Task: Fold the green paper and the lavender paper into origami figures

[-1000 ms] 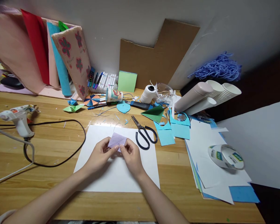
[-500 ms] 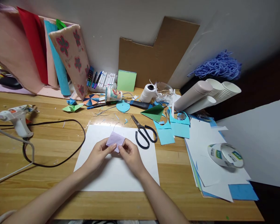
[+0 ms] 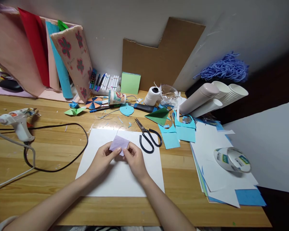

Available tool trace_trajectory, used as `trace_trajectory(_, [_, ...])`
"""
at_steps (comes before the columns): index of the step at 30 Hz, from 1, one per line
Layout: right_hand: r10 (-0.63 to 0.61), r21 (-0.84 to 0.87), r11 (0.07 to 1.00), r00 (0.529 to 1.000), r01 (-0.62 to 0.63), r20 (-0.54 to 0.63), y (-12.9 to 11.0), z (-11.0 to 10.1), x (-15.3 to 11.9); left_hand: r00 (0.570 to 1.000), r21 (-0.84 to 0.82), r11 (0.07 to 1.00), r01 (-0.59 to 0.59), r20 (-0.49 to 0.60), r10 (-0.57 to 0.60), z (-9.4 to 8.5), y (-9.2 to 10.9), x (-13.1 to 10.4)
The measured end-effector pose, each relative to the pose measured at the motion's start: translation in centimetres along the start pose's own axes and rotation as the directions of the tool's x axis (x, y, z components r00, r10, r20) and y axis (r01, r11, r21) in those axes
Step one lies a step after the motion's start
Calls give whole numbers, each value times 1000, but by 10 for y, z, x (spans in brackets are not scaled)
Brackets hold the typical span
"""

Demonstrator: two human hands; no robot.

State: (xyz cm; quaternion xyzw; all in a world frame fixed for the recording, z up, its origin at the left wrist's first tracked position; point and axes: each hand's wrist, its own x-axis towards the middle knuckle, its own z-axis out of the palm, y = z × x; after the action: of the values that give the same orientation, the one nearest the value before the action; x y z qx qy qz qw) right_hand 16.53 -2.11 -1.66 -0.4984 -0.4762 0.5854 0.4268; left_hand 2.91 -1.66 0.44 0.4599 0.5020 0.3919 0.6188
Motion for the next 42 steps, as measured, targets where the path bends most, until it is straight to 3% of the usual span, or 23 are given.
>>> trace_trajectory(3, [-18, -29, 999, 999, 19, 26, -1, -5, 2, 1000, 16, 1000, -1, 6, 1, -2, 1, 1])
trace_trajectory(8, [-174, -200, 967, 982, 156, -75, -7, -8, 0, 999, 86, 996, 17, -47, -13, -7, 4, 3])
trace_trajectory(15, [-319, -325, 883, 941, 338, 112, -12, -10, -3, 997, 73, 997, 16, -80, -10, -10, 7, 4])
trace_trajectory(21, [-451, -394, 794, 883, 463, 128, -8, -19, -3, 998, 65, 997, 33, -50, -30, -10, 5, 3])
trace_trajectory(27, [-400, -418, 837, 916, 353, -29, -17, -20, -1, 995, 210, 977, -28, -85, 46, -9, 1, 0])
trace_trajectory(31, [-373, -397, 855, 927, 334, -24, -19, -18, 1, 996, 254, 964, -74, -31, 85, -8, 0, -4])
trace_trajectory(36, [-392, -354, 865, 919, 354, -38, -14, -19, 1, 988, 285, 951, -118, -65, 142, -6, 3, -6])
trace_trajectory(42, [-415, -338, 864, 908, 373, -60, -12, -20, 1, 989, 267, 953, -144, 8, 147, -6, 5, -5])
